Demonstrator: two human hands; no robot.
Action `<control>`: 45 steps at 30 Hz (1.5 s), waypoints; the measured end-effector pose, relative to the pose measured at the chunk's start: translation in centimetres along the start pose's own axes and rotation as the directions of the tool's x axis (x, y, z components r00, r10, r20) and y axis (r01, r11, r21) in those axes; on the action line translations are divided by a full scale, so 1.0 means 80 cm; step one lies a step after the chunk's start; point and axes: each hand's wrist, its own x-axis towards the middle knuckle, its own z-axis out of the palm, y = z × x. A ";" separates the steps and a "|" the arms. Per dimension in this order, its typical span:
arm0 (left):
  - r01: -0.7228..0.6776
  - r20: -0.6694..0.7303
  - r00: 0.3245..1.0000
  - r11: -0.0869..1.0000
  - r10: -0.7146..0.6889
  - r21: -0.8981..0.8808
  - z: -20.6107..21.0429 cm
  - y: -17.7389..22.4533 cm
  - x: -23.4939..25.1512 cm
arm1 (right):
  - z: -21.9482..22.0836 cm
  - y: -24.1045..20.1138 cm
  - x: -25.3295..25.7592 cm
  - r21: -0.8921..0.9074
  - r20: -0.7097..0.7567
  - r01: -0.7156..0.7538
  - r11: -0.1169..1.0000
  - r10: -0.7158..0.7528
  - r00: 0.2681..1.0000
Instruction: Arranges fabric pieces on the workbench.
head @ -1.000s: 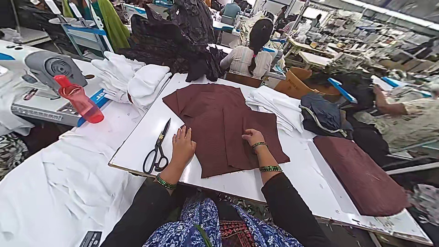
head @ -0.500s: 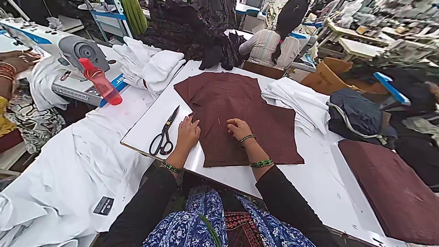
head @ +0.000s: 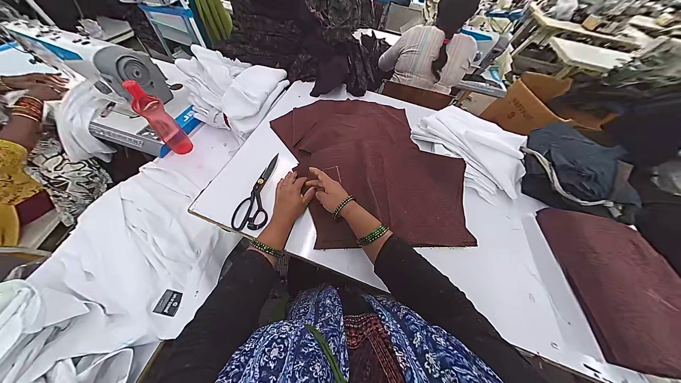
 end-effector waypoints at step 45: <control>-0.078 -0.007 0.997 0.996 0.078 0.048 0.002 -0.001 0.004 | -0.277 0.223 -0.198 0.012 -0.785 -0.384 0.923 0.247 0.569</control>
